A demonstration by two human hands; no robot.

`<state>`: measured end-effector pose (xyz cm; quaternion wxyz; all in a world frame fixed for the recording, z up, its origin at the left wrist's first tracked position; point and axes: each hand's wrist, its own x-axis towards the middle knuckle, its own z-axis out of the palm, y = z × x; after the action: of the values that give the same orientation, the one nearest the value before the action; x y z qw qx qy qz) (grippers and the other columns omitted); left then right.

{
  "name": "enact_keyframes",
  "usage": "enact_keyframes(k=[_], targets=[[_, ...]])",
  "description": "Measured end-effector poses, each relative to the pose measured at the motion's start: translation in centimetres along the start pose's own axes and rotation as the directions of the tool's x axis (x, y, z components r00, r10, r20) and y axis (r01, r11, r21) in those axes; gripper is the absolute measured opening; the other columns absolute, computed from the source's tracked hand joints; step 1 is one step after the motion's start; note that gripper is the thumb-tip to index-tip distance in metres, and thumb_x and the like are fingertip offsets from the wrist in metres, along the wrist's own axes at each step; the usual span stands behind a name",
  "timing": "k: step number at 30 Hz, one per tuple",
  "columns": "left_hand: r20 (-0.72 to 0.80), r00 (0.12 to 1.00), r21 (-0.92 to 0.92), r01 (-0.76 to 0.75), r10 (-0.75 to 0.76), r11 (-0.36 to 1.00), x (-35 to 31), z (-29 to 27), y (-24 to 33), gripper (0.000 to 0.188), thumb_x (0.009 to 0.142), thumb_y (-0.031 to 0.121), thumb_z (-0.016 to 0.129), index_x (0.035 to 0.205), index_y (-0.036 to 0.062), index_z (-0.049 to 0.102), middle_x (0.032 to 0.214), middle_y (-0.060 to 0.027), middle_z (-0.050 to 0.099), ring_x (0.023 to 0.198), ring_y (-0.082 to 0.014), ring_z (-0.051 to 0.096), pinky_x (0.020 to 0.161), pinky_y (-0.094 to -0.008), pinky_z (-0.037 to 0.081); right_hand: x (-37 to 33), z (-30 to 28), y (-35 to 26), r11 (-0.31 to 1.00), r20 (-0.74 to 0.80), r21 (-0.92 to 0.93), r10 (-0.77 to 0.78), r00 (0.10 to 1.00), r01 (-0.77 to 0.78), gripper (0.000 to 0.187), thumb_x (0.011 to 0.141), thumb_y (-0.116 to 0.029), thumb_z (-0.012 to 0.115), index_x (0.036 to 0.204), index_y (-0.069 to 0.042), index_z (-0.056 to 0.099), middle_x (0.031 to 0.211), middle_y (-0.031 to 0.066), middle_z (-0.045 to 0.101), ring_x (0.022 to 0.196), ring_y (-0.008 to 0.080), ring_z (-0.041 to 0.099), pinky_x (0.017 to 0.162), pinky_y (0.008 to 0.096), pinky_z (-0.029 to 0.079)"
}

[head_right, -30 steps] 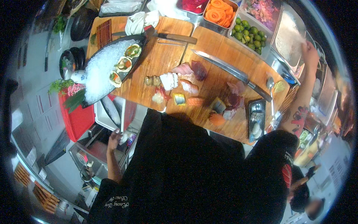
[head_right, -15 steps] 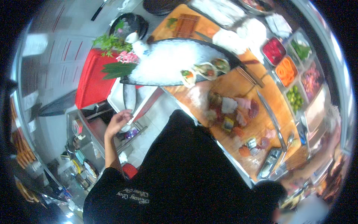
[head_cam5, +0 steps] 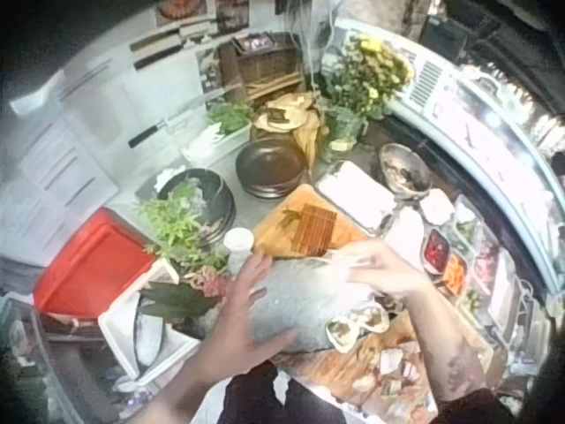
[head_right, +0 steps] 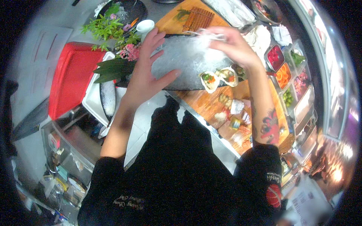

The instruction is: The person assembles sushi by placing slices of raw fish and garnishes onto a bed of ice in a display tray. They handle various ingredients including fish, greens, and decorative flowers, arranging them carefully for presentation.

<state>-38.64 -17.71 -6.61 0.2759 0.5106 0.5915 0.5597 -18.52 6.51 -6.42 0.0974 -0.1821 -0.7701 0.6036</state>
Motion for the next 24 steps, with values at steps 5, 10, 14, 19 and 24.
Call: enact_keyframes(k=[5, 10, 14, 19, 24], targets=[[0.032, 0.999, 0.335, -0.025, 0.015, 0.942, 3.8, 3.5, -4.6, 0.098, 0.080, 0.006, 0.081, 0.159, 0.0041, 0.024, 0.150, -0.0255, 0.045, 0.140, -0.0388, 0.047, 0.116, -0.0452, 0.040, 5.5, 3.9, 1.0, 0.883, 0.125, -0.443, -0.112, 0.986, 0.157, 0.042, 0.087, -0.014, 0.076, 0.126, -0.003, 0.069, 0.117, 0.0114, 0.073, 0.110, 0.0273, 0.069, 0.099, 0.0367, 0.053], [0.129, 0.988, 0.500, 0.008, -0.083, 0.866, 5.5, 5.0, -6.8, 0.082, 0.082, 0.004, 0.076, 0.152, 0.0049, 0.035, 0.134, -0.0240, 0.058, 0.127, -0.0433, 0.054, 0.110, -0.0499, 0.044, 2.5, 3.7, 0.3, 0.808, 0.018, -0.562, -0.199, 0.980, 0.174, 0.067, 0.078, -0.015, 0.083, 0.139, -0.005, 0.056, 0.131, 0.0190, 0.063, 0.121, 0.0396, 0.061, 0.104, 0.0433, 0.050], [0.245, 0.965, 0.557, -0.214, 0.087, 0.803, 6.9, 4.8, -6.6, 0.057, 0.084, 0.005, 0.073, 0.137, 0.0057, 0.053, 0.123, -0.0194, 0.064, 0.117, -0.0419, 0.060, 0.102, -0.0503, 0.049, 0.1, 4.2, 0.8, 0.822, -0.134, -0.567, -0.026, 0.991, -0.055, 0.074, 0.078, -0.015, 0.086, 0.143, -0.006, 0.052, 0.140, 0.0167, 0.058, 0.130, 0.0353, 0.058, 0.109, 0.0412, 0.048], [0.350, 0.936, 0.687, -0.281, 0.033, 0.669, 8.9, 4.8, -6.1, 0.020, 0.085, 0.003, 0.063, 0.105, 0.0007, 0.065, 0.102, -0.0154, 0.065, 0.095, -0.0376, 0.066, 0.082, -0.0483, 0.055, 0.0, 4.9, 3.9, 0.814, -0.282, -0.576, -0.123, 0.951, -0.066, 0.059, 0.083, -0.001, 0.073, 0.139, -0.009, 0.057, 0.126, 0.0179, 0.064, 0.119, 0.0370, 0.062, 0.103, 0.0423, 0.050], [0.380, 0.924, 0.732, -0.274, -0.040, 0.624, 9.4, 4.6, -4.9, 0.027, 0.084, 0.004, 0.068, 0.111, 0.0019, 0.065, 0.119, -0.0160, 0.062, 0.113, -0.0374, 0.061, 0.097, -0.0489, 0.050, -1.9, 2.8, 4.1, 0.831, -0.332, -0.552, -0.143, 0.932, -0.069, 0.050, 0.082, 0.001, 0.072, 0.130, -0.005, 0.061, 0.123, 0.0174, 0.065, 0.117, 0.0373, 0.062, 0.100, 0.0426, 0.051]])
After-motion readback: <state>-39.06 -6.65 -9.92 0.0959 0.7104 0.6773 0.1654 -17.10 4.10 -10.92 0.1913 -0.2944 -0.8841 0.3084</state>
